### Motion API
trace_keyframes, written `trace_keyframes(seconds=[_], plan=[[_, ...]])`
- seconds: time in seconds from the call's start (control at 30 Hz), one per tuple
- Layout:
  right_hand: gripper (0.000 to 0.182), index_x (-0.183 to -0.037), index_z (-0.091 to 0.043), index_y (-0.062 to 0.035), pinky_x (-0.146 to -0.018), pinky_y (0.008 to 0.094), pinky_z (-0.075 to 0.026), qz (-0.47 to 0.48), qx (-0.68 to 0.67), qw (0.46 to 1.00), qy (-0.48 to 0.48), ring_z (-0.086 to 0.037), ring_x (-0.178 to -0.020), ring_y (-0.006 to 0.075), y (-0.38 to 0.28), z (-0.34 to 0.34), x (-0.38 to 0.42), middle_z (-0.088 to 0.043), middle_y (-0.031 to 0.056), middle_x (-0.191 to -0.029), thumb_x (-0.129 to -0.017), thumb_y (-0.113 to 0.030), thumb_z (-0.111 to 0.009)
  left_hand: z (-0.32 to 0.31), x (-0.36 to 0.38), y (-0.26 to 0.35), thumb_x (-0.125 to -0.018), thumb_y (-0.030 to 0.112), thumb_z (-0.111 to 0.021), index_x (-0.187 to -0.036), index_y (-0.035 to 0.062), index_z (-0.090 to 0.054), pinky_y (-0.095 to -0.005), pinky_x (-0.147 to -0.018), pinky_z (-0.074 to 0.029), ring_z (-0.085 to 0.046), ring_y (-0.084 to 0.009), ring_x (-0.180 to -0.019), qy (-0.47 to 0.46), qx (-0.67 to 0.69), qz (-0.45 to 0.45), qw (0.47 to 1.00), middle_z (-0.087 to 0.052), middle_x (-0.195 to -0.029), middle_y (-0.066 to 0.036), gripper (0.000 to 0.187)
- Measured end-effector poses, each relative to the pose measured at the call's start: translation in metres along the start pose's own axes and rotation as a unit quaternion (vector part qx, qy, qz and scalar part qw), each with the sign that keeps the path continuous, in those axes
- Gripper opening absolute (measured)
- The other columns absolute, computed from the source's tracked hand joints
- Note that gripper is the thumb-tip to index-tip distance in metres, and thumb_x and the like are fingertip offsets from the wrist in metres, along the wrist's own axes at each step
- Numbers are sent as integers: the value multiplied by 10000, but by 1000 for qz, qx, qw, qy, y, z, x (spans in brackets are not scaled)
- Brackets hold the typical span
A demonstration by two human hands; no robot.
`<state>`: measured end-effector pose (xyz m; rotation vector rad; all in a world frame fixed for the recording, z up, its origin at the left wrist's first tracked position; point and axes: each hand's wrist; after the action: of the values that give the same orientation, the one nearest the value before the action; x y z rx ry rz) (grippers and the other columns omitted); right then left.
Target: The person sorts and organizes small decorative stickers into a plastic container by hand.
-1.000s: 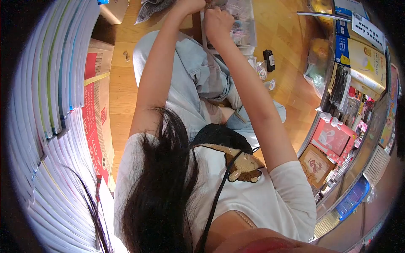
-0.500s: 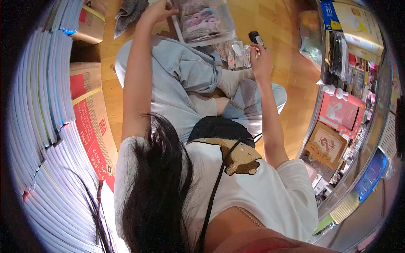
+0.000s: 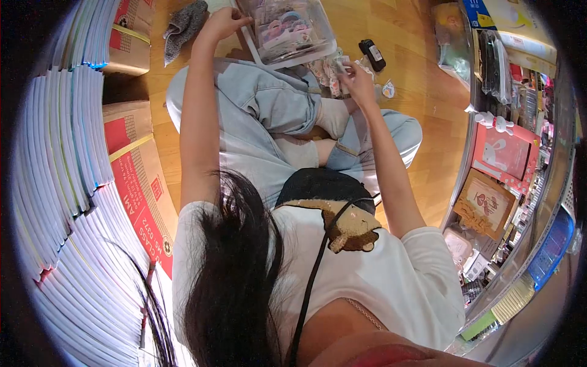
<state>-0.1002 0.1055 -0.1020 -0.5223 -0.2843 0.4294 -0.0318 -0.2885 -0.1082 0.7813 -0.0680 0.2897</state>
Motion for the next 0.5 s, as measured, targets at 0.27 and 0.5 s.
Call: trace_keyframes(seconds=[0.27,0.5], plan=[[329,-1137,-486,-11,-630,231,-463,-69,-351,933,-38,-598,-725,98,-42,41,13,-629,45,-811,-896,-198,-612,-36,-28,-65,-758,404,-715,-915,11,-656,-356,-739,-487,-644,-247,-794,1,132,-66,989,-670,-844,-116,427],[290,-901,-614,-19,-613,222,-411,16,-279,959,-37,-561,-724,73,-141,57,-9,-621,19,-776,-822,-286,-694,-29,-17,-33,-687,441,-738,-784,34,-624,-362,-638,-463,-601,-245,-675,60,-11,23,998,-635,-737,-133,434]])
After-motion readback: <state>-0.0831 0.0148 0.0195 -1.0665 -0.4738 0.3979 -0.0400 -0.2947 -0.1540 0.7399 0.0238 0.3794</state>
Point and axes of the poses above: each hand's wrist, its own x-axis away from the middle knuckle, its own z-axis out of the back of the hand, y = z × x
